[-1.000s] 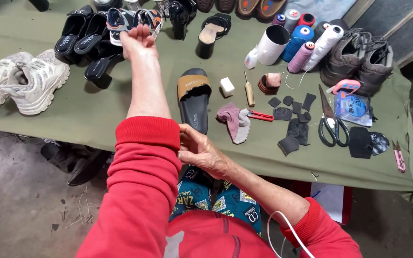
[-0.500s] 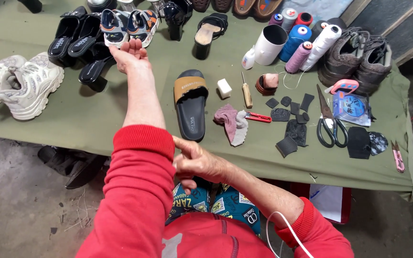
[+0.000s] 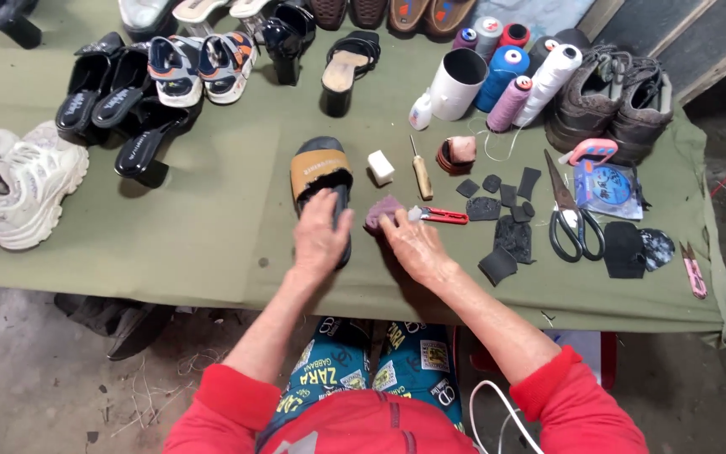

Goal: The person is cleaning a brown and black sandal using a pink cloth and a cleaning solution at a repair bench.

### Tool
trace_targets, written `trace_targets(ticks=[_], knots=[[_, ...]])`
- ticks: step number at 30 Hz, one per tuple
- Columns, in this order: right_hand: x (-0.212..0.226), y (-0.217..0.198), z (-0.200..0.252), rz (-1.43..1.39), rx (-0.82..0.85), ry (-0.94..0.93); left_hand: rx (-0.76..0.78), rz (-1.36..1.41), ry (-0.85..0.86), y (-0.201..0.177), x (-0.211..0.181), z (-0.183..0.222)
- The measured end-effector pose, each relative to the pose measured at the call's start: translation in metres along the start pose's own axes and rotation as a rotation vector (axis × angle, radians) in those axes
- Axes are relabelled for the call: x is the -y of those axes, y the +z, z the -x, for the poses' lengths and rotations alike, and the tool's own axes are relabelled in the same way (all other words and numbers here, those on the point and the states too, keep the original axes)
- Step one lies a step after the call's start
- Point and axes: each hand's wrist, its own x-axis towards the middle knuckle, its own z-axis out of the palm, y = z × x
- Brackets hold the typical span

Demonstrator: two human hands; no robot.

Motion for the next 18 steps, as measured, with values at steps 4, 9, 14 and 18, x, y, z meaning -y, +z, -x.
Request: trace_targets(ticks=[4,9,14,18], knots=[[-0.032,0.056,-0.025,-0.043,-0.146,0.002,0.102,-0.244,0.047,0.029,0.010,-0.016],[-0.030,0.022,-0.010,-0.288,-0.302,0.052,0.265,-0.297,-0.210,0.060,0.026,-0.059],[-0.024,-0.028,0.002,-0.482,-0.561,0.068,0.255,-0.195,-0.363,0.046,0.026,-0.065],[0.013,-0.057,-0.003,-0.437,-0.719,-0.090,0.085,0.460,-0.449,0.007,0.020,-0.040]])
